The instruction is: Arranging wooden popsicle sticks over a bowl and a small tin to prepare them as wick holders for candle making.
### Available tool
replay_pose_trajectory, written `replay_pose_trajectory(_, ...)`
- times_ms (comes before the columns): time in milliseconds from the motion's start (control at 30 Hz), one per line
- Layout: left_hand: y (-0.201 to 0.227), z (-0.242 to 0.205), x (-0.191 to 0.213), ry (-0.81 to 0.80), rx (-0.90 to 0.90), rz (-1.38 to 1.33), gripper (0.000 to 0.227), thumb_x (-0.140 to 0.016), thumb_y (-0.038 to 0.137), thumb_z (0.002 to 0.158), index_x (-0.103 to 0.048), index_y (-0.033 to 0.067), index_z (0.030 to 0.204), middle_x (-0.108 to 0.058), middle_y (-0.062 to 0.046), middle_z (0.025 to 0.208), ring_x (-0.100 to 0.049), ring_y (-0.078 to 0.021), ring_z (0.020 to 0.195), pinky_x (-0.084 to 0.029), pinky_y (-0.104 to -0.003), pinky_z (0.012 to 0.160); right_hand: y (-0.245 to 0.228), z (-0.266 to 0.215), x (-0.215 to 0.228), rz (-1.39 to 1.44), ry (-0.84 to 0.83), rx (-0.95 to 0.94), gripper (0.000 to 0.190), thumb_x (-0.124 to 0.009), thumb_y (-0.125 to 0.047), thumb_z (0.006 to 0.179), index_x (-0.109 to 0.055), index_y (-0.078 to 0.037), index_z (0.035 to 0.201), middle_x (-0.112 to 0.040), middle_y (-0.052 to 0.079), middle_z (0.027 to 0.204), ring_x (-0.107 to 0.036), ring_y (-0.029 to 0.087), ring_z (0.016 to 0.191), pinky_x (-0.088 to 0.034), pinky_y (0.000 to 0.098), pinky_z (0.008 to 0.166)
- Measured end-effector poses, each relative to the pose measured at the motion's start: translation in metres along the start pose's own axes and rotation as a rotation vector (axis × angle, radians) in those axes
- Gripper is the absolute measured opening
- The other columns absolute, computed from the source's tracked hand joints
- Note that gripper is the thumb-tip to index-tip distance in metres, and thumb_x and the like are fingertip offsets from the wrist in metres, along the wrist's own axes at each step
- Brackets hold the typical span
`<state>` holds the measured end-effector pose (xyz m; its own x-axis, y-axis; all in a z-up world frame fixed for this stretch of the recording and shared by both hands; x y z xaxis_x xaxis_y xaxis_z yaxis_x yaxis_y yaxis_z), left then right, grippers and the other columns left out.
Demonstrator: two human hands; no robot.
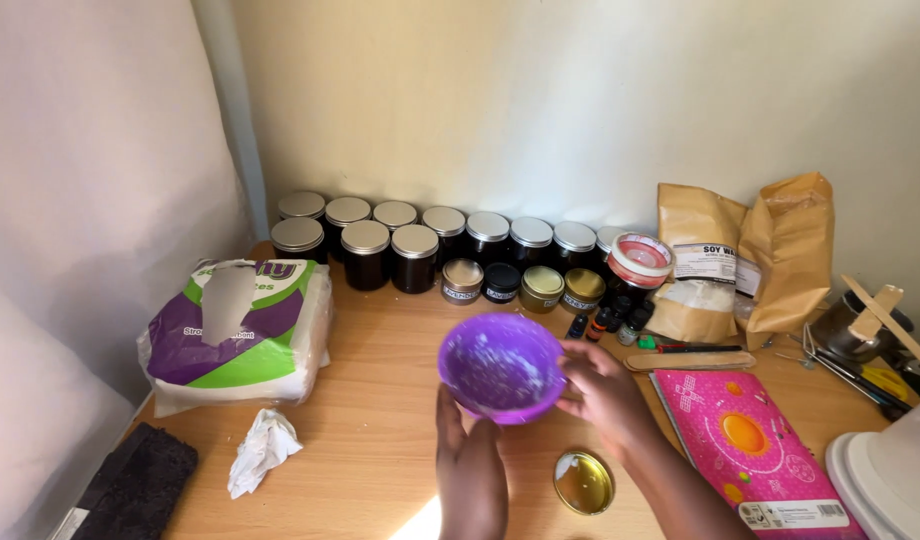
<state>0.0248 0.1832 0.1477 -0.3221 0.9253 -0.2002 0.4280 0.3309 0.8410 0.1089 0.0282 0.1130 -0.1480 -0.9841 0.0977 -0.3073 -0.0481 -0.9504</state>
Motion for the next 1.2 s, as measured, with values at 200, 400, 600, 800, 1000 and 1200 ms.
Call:
replay_pose_trajectory(200,-0.037,0.024,-0.002,0.099,0.076,-0.151,0.074,-0.05,0.019,0.076,-0.032,0.0255,0.147,-0.046,0.004,0.148,-0.04,-0.0162,0.138,-0.031,-0.037,0.112,0.03,0.0,0.038,0.149,0.031,0.011,0.039,-0.057,-0.008,0.085,-0.061,0.0,0.123,-0.069,0.019,0.106,-0.064,0.031,0.092,-0.052,0.0459,0.087)
replay_pose_trajectory(400,-0.04,0.063,-0.001,0.157,-0.033,-0.403,0.031,-0.05,0.01,0.091,-0.06,0.0046,0.121,-0.061,-0.009,0.108,-0.062,-0.0216,0.094,-0.055,-0.035,0.084,0.066,0.039,0.041,0.385,-0.019,-0.029,0.029,-0.059,0.001,0.085,-0.062,0.001,0.114,-0.066,0.016,0.095,-0.06,0.025,0.083,-0.048,0.0406,0.079)
replay_pose_trajectory(600,-0.052,0.093,0.003,0.126,-0.065,-0.565,0.024,-0.057,-0.002,0.086,-0.064,-0.0003,0.109,-0.068,-0.014,0.097,-0.062,-0.0224,0.079,-0.055,-0.036,0.072,0.089,0.063,0.041,0.604,-0.025,-0.142,0.014,-0.063,0.002,0.08,-0.066,-0.006,0.092,-0.065,0.01,0.084,-0.056,0.019,0.076,-0.048,0.0331,0.071)
replay_pose_trajectory(800,-0.05,0.094,0.008,0.151,0.007,-0.584,0.036,-0.059,-0.004,0.081,-0.061,-0.0038,0.117,-0.065,-0.017,0.091,-0.06,-0.0236,0.073,-0.054,-0.037,0.067,0.091,0.067,0.038,0.611,0.009,-0.122,0.016,-0.061,0.002,0.079,-0.066,-0.006,0.093,-0.065,0.008,0.081,-0.057,0.017,0.072,-0.048,0.0319,0.068)
replay_pose_trajectory(1000,-0.052,0.105,0.006,0.146,-0.087,-0.589,0.07,-0.057,0.003,0.08,-0.029,0.0065,0.145,-0.064,-0.01,0.102,-0.059,-0.0204,0.077,-0.052,-0.038,0.074,0.08,0.057,0.031,0.614,-0.011,-0.098,0.007,-0.064,-0.005,0.086,-0.064,-0.005,0.092,-0.064,0.011,0.089,-0.058,0.021,0.086,-0.05,0.0356,0.081)
replay_pose_trajectory(1200,-0.045,0.068,0.039,0.328,-0.225,-0.177,0.065,-0.059,0.012,0.075,-0.036,0.0114,0.135,-0.059,-0.002,0.117,-0.058,-0.0153,0.086,-0.043,-0.03,0.077,0.071,0.021,0.061,0.177,0.112,0.064,0.021,-0.06,-0.014,0.087,-0.065,-0.002,0.102,-0.07,0.017,0.103,-0.063,0.029,0.084,-0.051,0.0397,0.072)
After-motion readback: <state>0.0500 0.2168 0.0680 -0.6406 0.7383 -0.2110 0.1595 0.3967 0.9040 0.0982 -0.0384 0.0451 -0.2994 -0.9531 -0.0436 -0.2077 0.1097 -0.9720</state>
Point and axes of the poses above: each hand's wrist, its own z-axis towards the middle knuckle, its own x-axis out of the back of the hand, y = z × x, the point moved 3 cm from there along z, towards the middle knuckle
